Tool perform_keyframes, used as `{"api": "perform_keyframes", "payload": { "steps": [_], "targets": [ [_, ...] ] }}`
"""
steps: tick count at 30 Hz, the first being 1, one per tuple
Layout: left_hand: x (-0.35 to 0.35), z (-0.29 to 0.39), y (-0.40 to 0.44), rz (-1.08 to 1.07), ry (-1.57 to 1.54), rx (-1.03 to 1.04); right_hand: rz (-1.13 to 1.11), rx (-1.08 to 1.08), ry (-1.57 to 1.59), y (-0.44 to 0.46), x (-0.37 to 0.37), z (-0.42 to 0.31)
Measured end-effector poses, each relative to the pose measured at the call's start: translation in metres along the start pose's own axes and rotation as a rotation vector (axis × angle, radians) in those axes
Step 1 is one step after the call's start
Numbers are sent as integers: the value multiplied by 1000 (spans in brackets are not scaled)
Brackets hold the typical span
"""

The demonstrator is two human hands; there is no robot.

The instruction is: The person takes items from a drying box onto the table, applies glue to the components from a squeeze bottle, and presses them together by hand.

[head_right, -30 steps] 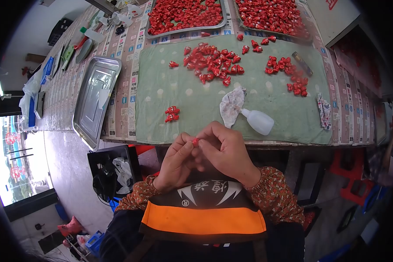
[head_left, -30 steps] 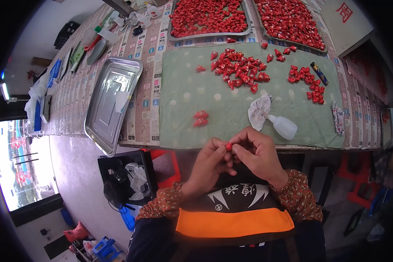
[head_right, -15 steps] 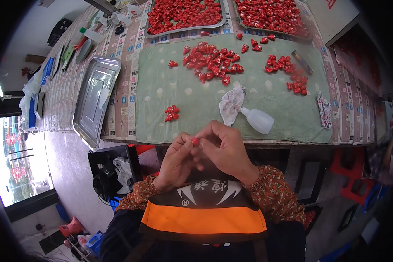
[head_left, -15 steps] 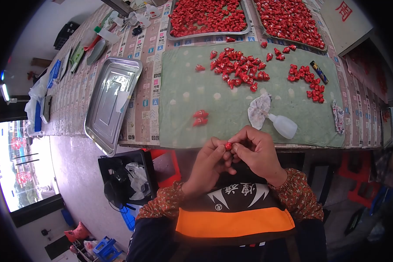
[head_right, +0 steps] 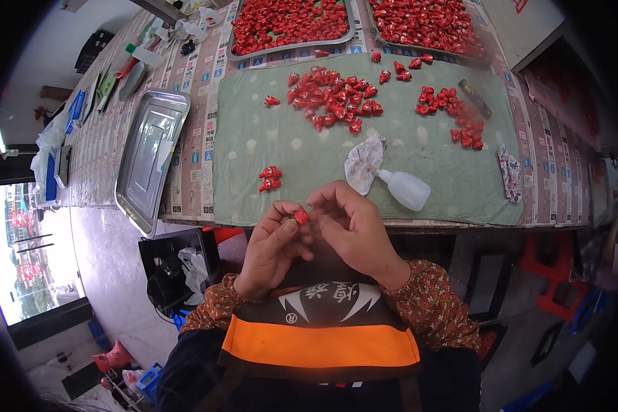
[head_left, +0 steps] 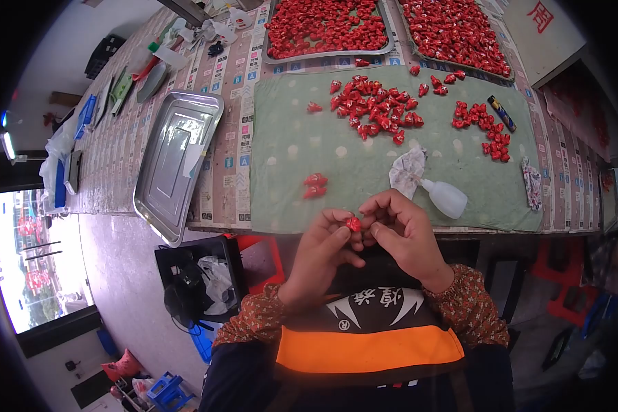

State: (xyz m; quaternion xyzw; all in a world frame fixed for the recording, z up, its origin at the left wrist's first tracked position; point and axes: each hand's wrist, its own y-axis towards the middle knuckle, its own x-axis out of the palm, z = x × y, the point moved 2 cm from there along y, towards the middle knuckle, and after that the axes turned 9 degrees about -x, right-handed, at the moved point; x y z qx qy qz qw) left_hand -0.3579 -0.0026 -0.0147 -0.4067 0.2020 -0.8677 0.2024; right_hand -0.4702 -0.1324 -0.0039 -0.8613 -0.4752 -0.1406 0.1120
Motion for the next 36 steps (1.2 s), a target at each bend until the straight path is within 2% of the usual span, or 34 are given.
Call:
{"api": "perform_keyframes", "payload": {
  "steps": [1,5,7,9,17,25,27,31,36],
  "targets": [
    [1,1,0,0,0,0,-12,-35,-81,-1,-1,0],
    [0,0,1,51,119,101,-36,4,-77,-4,2,-7],
    [-2,-2,1,62,168,134,-60,-58,-250,-5,1,-8],
    [-1,-1,0,73,212,186,-64,-75,-275,-4,0,-6],
    [-6,-1,-1,71,201,178,-41,-64,-249,-5,-2,0],
    [-11,-10,-1,131,192,182,-33,-199,-412,-6,3,-2],
    [-8,-11,-2,156,245,289,-16,-215,-417,-7,5,-1],
    [-7,-15,-3,163,263,340,14,-326,-509,-9,9,-5],
    [-8,-14,-4,143,404,441,1,-314,-499,-10,6,-1]
  ]
}}
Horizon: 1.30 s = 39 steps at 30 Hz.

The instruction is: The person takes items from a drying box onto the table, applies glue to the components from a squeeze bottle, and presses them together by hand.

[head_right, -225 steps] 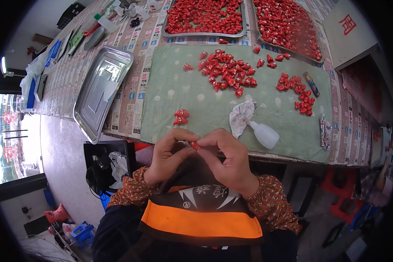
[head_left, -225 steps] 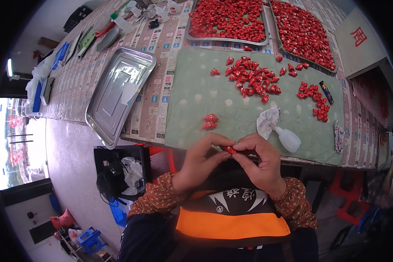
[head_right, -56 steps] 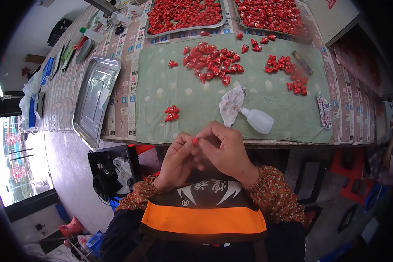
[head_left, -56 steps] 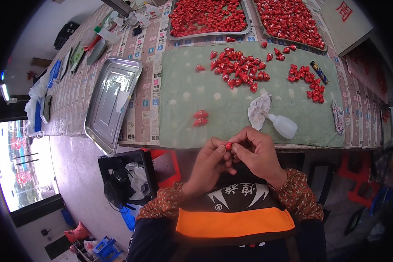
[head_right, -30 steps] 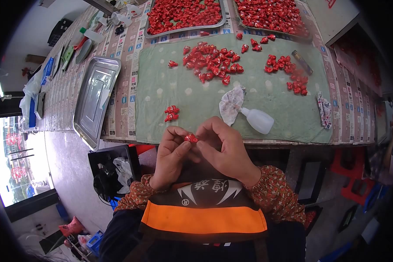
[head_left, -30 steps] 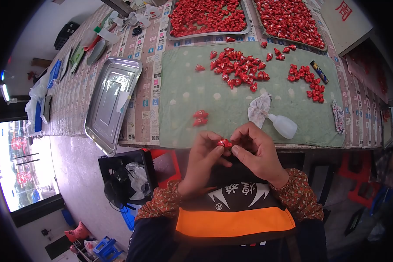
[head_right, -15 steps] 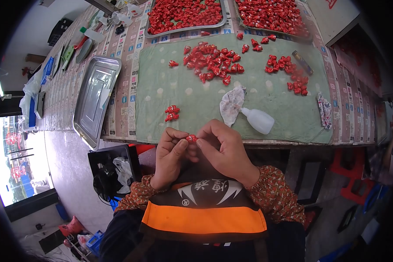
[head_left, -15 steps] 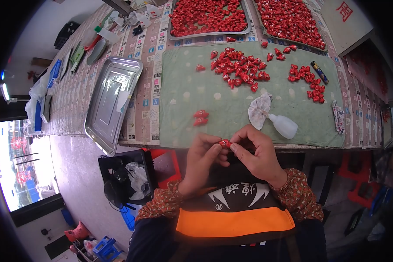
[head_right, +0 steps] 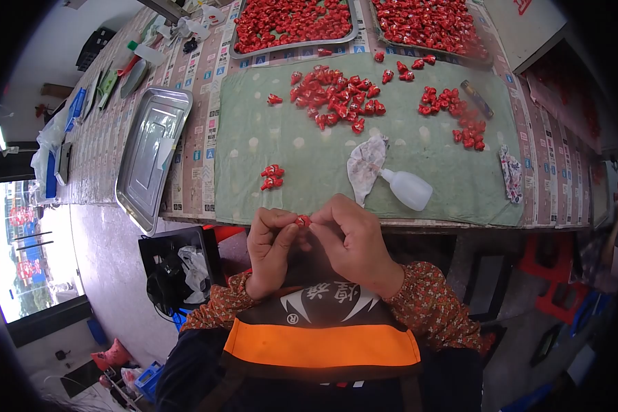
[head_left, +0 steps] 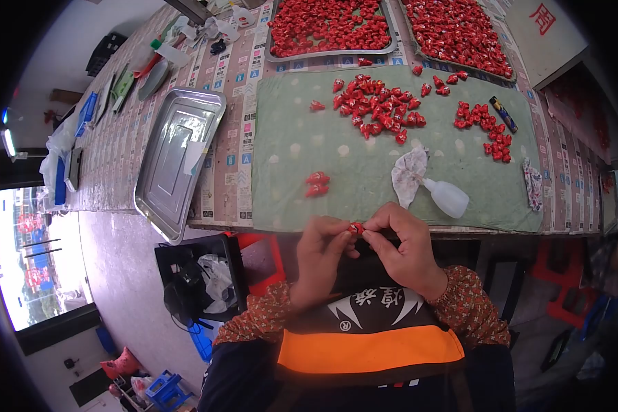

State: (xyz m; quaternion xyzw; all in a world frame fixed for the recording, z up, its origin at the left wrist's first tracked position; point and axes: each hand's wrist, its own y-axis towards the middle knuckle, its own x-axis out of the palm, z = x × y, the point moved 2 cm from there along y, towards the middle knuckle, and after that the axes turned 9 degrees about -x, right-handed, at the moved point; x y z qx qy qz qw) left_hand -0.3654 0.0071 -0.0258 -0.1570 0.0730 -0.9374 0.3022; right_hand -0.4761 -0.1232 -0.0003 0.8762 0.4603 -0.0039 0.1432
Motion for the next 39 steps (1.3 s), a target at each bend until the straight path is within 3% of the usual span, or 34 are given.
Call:
{"api": "perform_keyframes", "payload": {
  "steps": [4,6,16,27,39],
  "targets": [
    [-2,5,4,-55,-66,23,-7,-3,146,-1,-4,0],
    [-8,2,9,-154,-221,-68,-14,-13,165,0,-6,-1],
    [-9,10,11,-272,-12,125,-69,53,238,-4,-8,3],
    [-6,8,7,-227,-175,-21,-31,52,201,-4,-5,2],
    [-9,7,4,-249,-144,-198,-28,-38,79,0,-6,-1]
  ]
}}
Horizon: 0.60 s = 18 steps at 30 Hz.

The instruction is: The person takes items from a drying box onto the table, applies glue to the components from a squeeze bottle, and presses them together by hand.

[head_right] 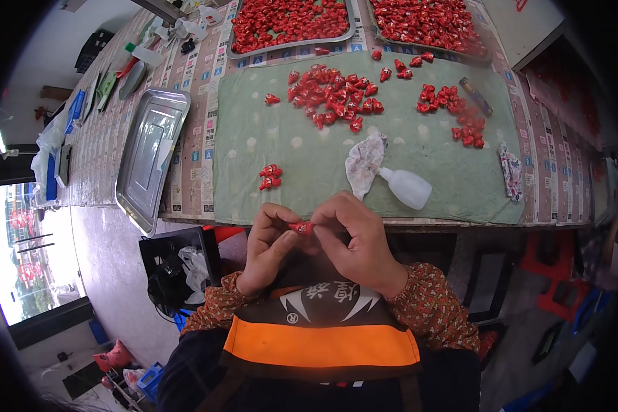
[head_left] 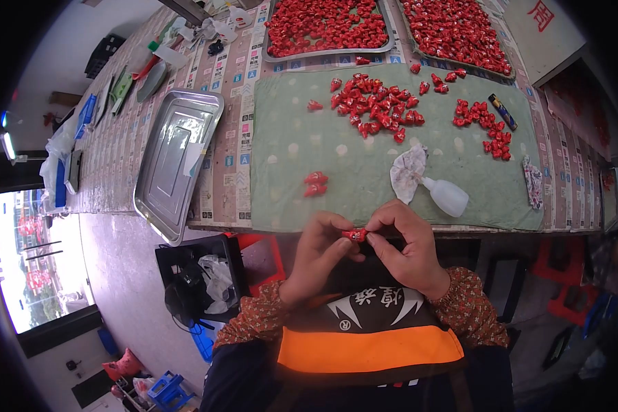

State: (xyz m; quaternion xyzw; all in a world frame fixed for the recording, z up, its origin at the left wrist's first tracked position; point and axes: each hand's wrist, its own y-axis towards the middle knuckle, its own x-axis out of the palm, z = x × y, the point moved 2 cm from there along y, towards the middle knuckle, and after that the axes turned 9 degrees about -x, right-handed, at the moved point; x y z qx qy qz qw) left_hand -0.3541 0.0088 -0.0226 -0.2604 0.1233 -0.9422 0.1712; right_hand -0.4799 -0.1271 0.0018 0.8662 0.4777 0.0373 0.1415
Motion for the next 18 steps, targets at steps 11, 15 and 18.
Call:
{"api": "perform_keyframes", "payload": {
  "steps": [11,15,18],
  "targets": [
    [0,-5,2,11,-11,54,36,-25,-4,-3,2,1],
    [-2,-9,4,-24,-73,49,43,-31,-41,-3,2,2],
    [-2,-8,5,-30,-74,28,41,-56,-86,-4,1,4]
  ]
}}
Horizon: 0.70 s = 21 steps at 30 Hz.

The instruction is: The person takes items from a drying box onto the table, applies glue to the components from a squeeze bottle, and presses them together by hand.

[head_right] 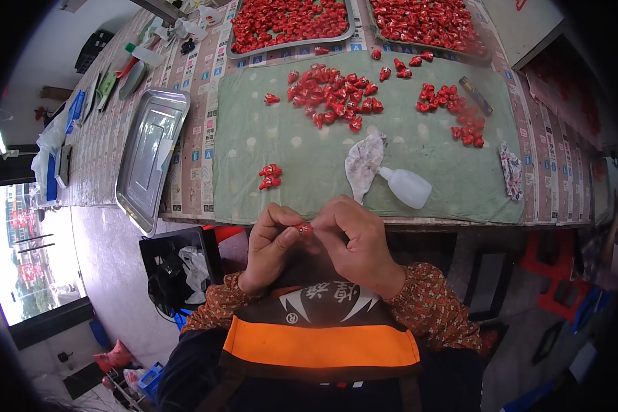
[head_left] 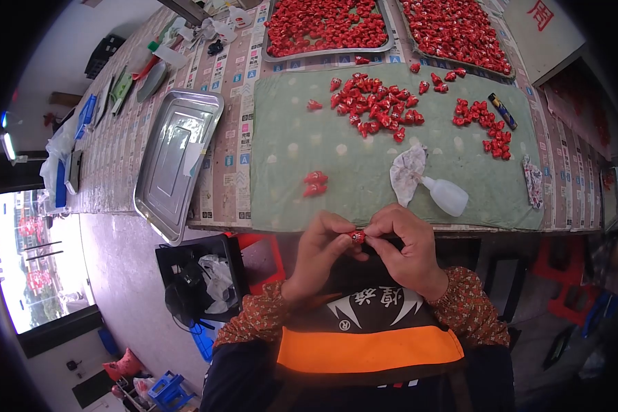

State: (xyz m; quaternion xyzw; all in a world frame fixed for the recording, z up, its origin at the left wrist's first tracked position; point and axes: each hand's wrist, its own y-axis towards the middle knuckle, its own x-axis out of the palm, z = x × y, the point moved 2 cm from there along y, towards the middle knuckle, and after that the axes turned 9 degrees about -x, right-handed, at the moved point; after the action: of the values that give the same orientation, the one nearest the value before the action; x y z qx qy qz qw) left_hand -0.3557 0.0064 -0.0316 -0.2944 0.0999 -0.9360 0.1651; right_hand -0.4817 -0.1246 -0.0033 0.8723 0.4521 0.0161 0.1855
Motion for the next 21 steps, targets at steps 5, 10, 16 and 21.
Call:
{"api": "perform_keyframes", "payload": {
  "steps": [5,10,16,21],
  "targets": [
    [2,0,-2,32,-105,-79,23,-21,-8,7,0,-6],
    [5,1,-1,26,-114,-104,44,29,65,7,-1,-10],
    [7,1,-1,29,-102,-107,-38,33,61,5,-4,-6],
    [9,2,-2,56,-72,-98,48,76,99,4,-1,-8]
  ]
}}
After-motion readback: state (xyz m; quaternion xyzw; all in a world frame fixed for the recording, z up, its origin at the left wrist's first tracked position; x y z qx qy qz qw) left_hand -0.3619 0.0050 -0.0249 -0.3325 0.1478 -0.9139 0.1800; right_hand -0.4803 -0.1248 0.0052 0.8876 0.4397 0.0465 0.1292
